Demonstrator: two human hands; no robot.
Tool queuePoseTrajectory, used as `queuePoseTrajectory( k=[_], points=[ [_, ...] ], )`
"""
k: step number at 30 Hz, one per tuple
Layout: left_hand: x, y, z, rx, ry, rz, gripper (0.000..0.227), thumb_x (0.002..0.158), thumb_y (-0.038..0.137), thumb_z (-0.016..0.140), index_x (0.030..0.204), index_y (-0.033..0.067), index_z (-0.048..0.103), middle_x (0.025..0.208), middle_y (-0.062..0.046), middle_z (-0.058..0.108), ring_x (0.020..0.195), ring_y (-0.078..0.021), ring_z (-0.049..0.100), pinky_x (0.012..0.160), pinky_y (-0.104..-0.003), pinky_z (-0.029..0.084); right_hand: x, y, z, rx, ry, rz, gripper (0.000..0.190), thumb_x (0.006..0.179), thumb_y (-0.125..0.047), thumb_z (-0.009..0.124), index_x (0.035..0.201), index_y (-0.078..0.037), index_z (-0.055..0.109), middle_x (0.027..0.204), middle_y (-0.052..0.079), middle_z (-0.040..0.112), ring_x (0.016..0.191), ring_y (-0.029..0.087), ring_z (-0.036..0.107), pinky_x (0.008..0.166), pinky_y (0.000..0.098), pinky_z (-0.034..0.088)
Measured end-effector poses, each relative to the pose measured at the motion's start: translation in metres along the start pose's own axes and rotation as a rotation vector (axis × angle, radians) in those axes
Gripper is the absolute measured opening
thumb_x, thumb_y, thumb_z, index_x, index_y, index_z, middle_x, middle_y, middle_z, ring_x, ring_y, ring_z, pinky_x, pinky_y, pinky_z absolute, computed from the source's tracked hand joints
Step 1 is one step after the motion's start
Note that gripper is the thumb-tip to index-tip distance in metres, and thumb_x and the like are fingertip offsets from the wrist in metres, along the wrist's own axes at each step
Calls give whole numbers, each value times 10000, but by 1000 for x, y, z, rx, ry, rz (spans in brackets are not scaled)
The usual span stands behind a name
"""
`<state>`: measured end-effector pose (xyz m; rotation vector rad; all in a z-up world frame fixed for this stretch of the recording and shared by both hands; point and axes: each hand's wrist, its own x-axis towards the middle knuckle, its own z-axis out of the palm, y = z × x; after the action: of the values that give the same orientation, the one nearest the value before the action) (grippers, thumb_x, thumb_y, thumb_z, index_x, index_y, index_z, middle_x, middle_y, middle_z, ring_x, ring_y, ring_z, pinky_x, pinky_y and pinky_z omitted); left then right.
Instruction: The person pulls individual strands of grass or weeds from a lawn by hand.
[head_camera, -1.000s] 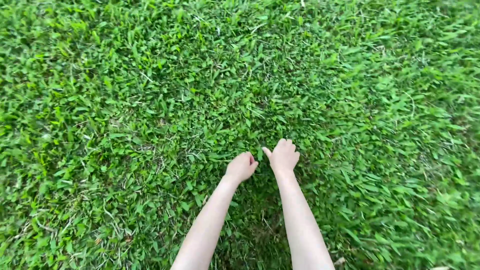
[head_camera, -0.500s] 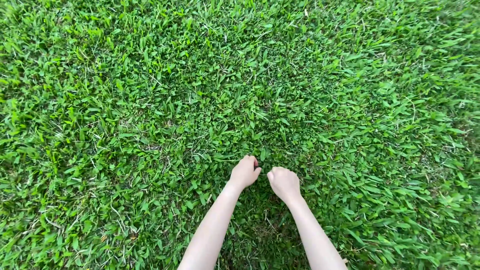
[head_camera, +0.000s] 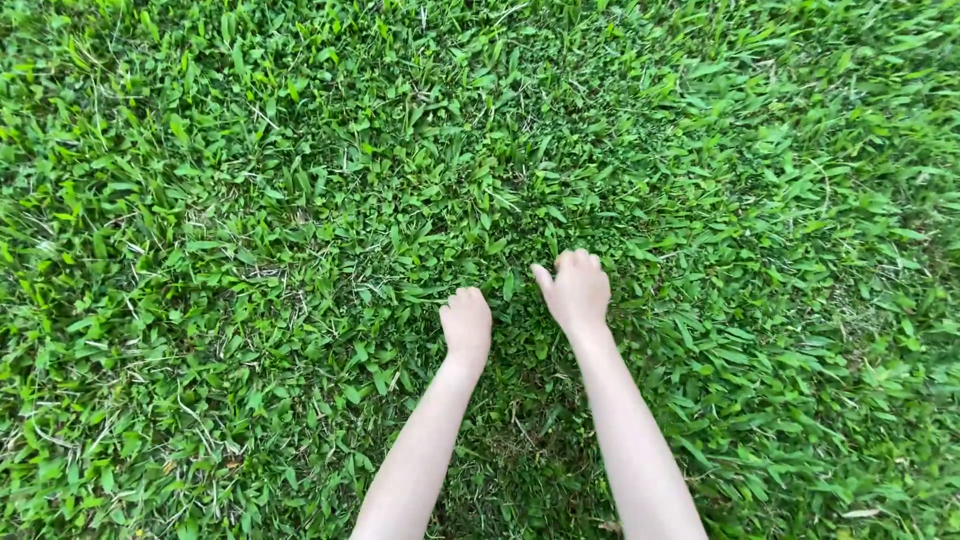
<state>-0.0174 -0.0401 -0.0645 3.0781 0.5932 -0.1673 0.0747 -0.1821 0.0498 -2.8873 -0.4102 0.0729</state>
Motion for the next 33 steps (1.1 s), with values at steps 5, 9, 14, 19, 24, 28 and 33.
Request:
queuePoseTrajectory(
  k=[5, 9, 14, 19, 24, 28, 33],
  points=[
    [-3, 8, 7, 134, 169, 20, 38, 940, 203, 589, 936, 167, 600, 877, 8, 609, 814, -165, 658, 675, -336, 538, 30, -17, 54, -242, 24, 67, 635, 859, -647, 674, 955, -21, 714, 1000, 119, 691, 1006, 293, 624, 787, 451, 538],
    [-3, 8, 10, 138, 173, 26, 34, 938, 195, 588, 908, 182, 579, 853, 15, 597, 793, -157, 652, 640, -322, 535, 24, 4, 90, -105, 112, -85, 286, 1006, -316, 620, 883, -85, 735, 921, 111, 731, 919, 319, 656, 737, 473, 534],
    [-6, 8, 9, 125, 161, 28, 33, 918, 190, 598, 902, 177, 572, 852, 11, 600, 792, -163, 657, 641, -324, 543, -28, -5, 52, 24, 154, -139, 282, 936, -260, 609, 750, -64, 690, 800, 133, 713, 818, 330, 672, 753, 460, 554],
    [-4, 5, 1, 111, 172, 67, 37, 927, 161, 605, 910, 153, 574, 866, -6, 608, 796, -171, 660, 645, -322, 547, -47, 38, 8, 49, -207, 117, 362, 1032, -236, 507, 759, -60, 667, 750, 103, 692, 750, 258, 698, 743, 437, 572],
    [6, 11, 7, 114, 125, 72, 35, 909, 169, 612, 923, 139, 600, 881, -18, 628, 809, -181, 671, 650, -334, 554, -27, 62, -19, 8, -40, 19, 356, 944, -389, 617, 899, -46, 702, 967, 159, 704, 929, 324, 643, 779, 471, 558],
    [16, 11, 24, 93, 54, 84, 18, 936, 153, 605, 944, 139, 613, 906, -22, 645, 844, -188, 680, 674, -345, 560, 15, 31, -6, -57, -198, 158, 499, 977, -515, 608, 941, -23, 687, 1053, 173, 693, 1035, 297, 637, 806, 443, 563],
    [32, -2, 31, -50, -101, 137, 99, 898, 148, 664, 989, 131, 629, 980, -51, 681, 930, -228, 707, 730, -389, 587, 28, 65, 86, -299, -66, 3, 196, 948, -209, 596, 887, -69, 718, 953, 128, 742, 912, 321, 722, 733, 472, 584]
  ],
)
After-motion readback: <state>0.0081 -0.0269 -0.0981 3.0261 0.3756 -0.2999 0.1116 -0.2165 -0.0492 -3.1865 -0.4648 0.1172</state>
